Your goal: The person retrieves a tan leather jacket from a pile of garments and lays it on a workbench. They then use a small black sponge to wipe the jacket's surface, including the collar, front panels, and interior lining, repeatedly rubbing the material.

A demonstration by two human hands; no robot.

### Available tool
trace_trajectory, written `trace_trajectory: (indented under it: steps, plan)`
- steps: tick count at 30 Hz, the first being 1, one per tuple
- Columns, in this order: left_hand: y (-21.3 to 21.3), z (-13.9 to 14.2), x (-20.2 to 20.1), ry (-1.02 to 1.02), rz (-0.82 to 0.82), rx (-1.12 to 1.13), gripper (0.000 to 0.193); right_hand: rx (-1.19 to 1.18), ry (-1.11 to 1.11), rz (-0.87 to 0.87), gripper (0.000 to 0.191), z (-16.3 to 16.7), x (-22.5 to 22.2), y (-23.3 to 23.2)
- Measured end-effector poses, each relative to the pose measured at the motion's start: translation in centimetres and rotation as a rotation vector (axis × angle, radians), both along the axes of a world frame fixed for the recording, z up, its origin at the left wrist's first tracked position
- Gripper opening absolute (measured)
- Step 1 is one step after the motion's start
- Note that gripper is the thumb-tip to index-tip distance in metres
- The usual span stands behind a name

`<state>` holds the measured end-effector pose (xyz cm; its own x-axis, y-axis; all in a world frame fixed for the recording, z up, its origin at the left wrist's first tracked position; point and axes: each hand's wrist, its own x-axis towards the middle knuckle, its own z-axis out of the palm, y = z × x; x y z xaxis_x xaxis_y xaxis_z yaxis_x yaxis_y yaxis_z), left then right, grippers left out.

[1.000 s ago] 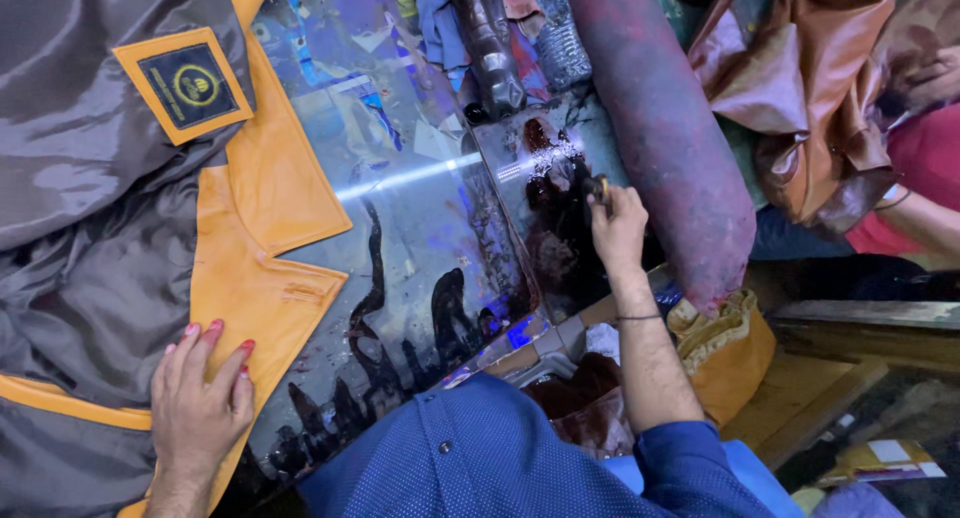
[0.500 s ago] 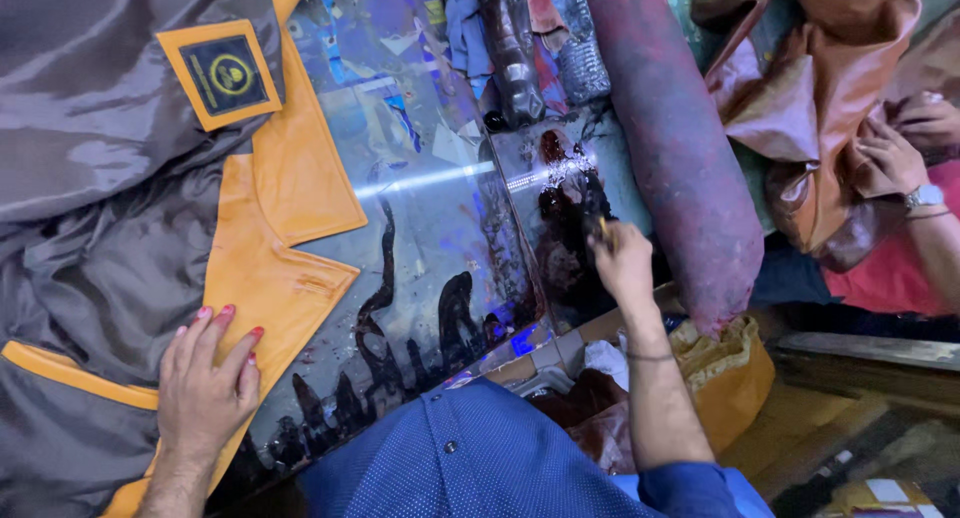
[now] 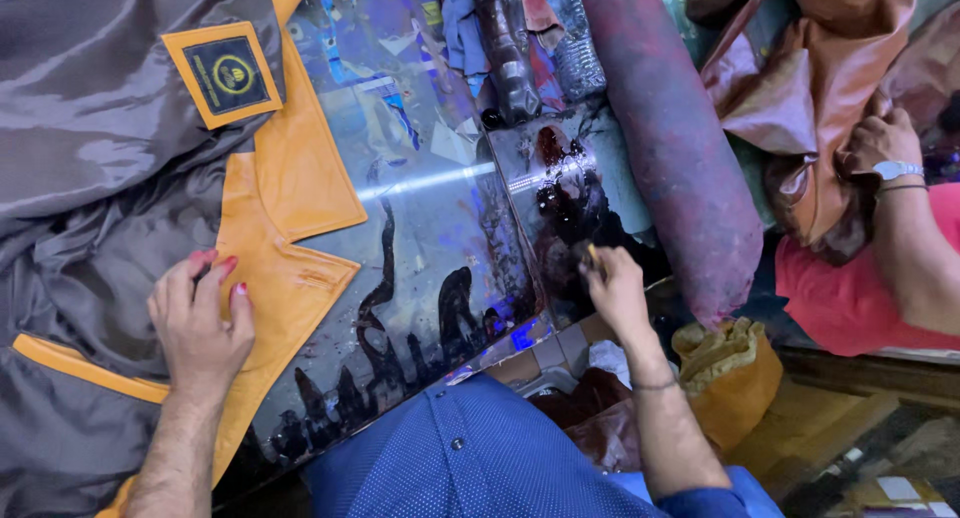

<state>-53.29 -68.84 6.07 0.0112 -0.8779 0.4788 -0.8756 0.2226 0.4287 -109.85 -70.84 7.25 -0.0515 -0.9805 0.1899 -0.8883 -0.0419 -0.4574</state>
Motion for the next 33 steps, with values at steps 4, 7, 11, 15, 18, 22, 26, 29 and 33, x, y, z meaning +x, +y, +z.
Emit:
trace_trajectory:
  steps: [4, 7, 11, 15, 18, 22, 26, 29, 33]
  plan:
    - [-5.4, 1.0, 0.3, -0.054, -0.047, -0.042, 0.028, 0.199, 0.015, -0.001, 0.022, 2.2, -1.0, 0.3]
    - [-10.2, 0.6, 0.4, -0.142, -0.088, -0.037, 0.033, -0.22, -0.013, -0.191, 0.021, 1.9, 0.2, -2.1]
    - [-14.4, -0.7, 1.4, -0.18, -0.11, 0.096, 0.047, -0.11, -0.08, 0.249, 0.022, 1.4, 0.9, -1.0]
    - [-17.6, -1.4, 2.3, -0.253, -0.117, 0.138, 0.058, 0.084, 0.004, 0.328, 0.034, 2.3, 0.0, 1.4]
    - [-21.2, -1.7, 2.0, -0.265, -0.059, 0.173, 0.055, 0.015, 0.052, 0.087, 0.022, 2.1, 1.0, 1.2]
    - [-26.3, -1.3, 1.4, -0.149, -0.059, 0.133, 0.053, -0.027, 0.074, 0.216, 0.028, 1.3, 3.9, 0.8]
    - [-29.7, 1.4, 2.2, 0.0, -0.158, 0.14, 0.047, -0.276, -0.001, -0.031, 0.023, 0.5, 5.3, 0.7]
    - [-29.1, 3.7, 2.2, 0.115, -0.174, 0.247, 0.041, -0.245, 0.123, 0.0, 0.025, -0.9, 5.9, 0.7]
    - [-19.5, 4.0, -1.8, 0.01, -0.138, -0.203, 0.038, -0.268, 0.035, -0.13, 0.022, -2.9, 6.7, 1.4]
